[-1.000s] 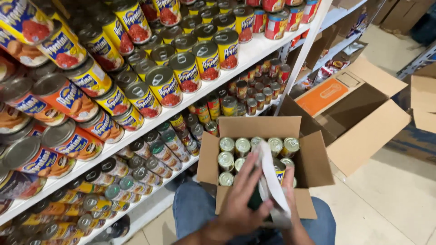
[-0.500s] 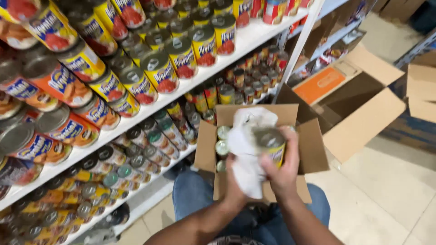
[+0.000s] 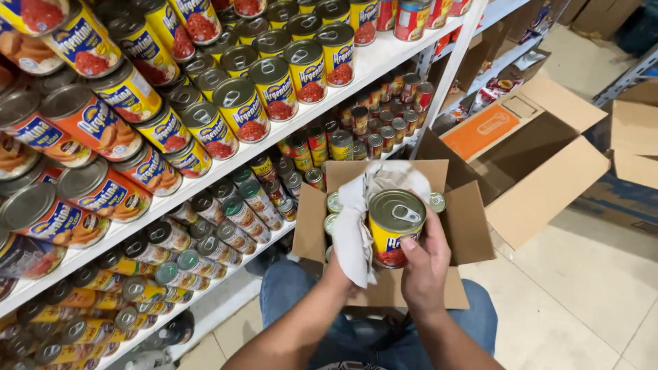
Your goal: Wiping canned goods with a cloth and organizing them into a box and onto shelves.
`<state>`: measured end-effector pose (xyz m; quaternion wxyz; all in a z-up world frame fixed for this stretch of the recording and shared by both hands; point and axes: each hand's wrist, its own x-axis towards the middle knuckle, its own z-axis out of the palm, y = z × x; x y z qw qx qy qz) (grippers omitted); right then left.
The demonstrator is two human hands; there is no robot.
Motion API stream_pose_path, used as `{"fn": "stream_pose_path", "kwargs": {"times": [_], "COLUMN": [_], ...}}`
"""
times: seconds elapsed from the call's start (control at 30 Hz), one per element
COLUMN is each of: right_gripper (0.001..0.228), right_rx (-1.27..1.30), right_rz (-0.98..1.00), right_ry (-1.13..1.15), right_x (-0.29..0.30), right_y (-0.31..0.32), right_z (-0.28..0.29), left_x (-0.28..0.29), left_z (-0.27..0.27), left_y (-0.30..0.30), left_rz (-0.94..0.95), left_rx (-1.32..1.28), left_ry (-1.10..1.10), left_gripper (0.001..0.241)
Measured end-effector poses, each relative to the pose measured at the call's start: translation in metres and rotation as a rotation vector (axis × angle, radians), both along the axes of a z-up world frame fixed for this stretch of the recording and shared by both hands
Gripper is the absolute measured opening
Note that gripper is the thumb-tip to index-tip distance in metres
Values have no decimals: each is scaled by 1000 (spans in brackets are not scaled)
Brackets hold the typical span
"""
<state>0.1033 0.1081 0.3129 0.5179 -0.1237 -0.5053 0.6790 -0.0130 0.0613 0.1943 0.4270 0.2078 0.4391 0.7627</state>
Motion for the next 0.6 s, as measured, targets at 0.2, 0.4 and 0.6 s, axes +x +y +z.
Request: {"fn": "stream_pose_path", "kwargs": {"times": [0.2,0.4,0.6], "right_gripper": [39,80,78], "right_rx": [273,447,112], "right_rz": [-346,-201,64], "right_ry": [-217,-132,-291], "right_x": [1,-11,2], "right_y": [26,20,29], "right_z": [-12,-14,-35], "left_x": [20,25,25], "left_z": [59,113,108], "left_y": [-7,-9,-4], "left_rz": [-226,119,428], "left_rx": [157,37,-43], "left_ry": [-560,-76,246], "left_gripper": [43,52,55]}}
